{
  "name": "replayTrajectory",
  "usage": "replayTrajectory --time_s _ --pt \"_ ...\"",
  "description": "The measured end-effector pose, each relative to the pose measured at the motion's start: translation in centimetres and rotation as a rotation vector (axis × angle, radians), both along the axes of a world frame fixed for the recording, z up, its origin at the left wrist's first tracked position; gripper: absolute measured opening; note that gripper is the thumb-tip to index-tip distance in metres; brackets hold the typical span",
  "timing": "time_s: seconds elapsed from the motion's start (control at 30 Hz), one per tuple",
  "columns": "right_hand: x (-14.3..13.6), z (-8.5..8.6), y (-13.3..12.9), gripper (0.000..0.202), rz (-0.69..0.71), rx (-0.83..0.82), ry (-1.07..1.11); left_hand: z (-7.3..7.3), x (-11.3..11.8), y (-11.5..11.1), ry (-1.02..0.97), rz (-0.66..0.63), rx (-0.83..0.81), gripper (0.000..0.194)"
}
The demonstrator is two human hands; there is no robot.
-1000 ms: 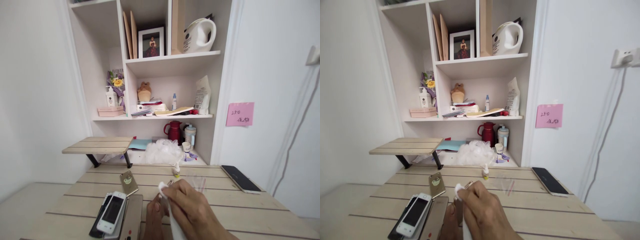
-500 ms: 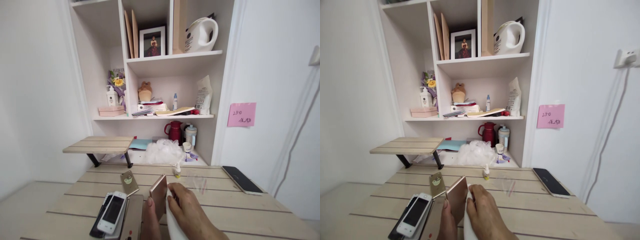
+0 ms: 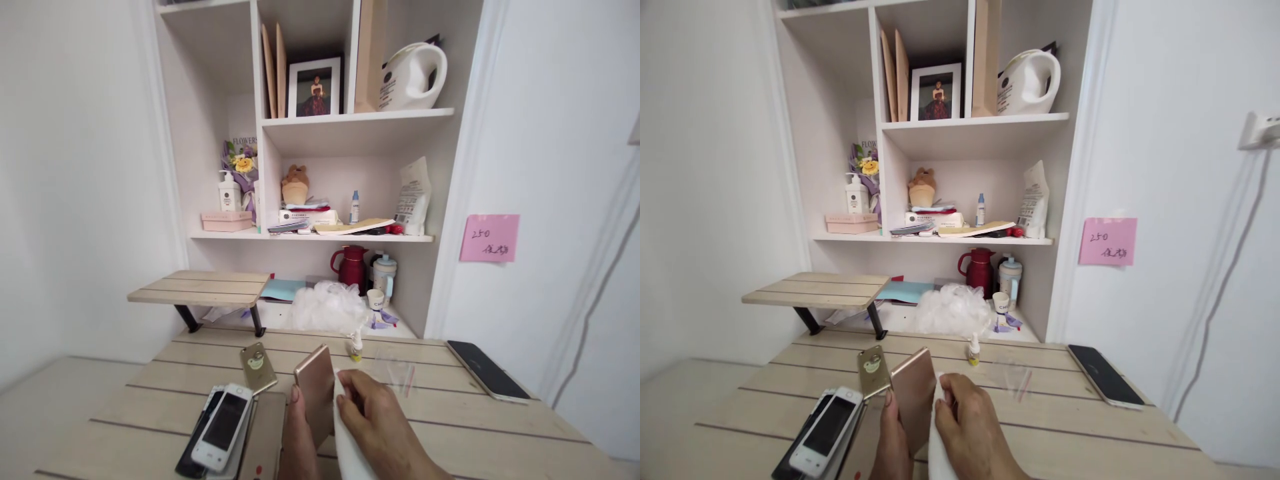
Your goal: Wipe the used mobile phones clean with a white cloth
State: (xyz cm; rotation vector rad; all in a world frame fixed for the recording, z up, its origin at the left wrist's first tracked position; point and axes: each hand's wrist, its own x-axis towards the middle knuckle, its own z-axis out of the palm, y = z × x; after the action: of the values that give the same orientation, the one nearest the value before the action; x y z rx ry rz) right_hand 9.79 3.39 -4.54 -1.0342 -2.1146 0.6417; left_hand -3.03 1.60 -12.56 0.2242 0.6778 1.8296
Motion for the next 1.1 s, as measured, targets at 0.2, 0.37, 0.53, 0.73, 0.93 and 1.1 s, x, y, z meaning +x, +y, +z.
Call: replayTrajectory --time_s 0.2,0.37,0.53,0.73,0.93,1.1 --pt "-0.2 -1.0 0.8 0.015 -0.025 0.018 -0.175 3.2 0.0 -0.8 0.112 -0.051 0.124 0.055" --pt "0.1 -1.2 1.0 0.020 -0.026 0.029 -0.247 4.8 0.2 -1.6 0.059 -0.120 0.121 0.055" --pt "0.1 -1.5 0.7 0.024 -0.014 -0.007 -0.293 6.7 0.5 -2.4 -0.013 -0.132 0.053 0.056" --pt "0.1 -1.2 0.3 0.056 0.076 -0.085 -0.189 7.5 -0.3 -2.5 -0.014 -0.136 0.002 0.056" --pt "-0.3 -1.2 0.4 0.039 0.196 -0.265 0.097 6.9 -0.6 -2.1 0.009 -0.112 0.070 0.052" --pt "-0.3 -1.0 0.4 0.017 0.239 -0.403 0.298 6.8 -0.8 -2.2 0.043 -0.145 0.192 0.054"
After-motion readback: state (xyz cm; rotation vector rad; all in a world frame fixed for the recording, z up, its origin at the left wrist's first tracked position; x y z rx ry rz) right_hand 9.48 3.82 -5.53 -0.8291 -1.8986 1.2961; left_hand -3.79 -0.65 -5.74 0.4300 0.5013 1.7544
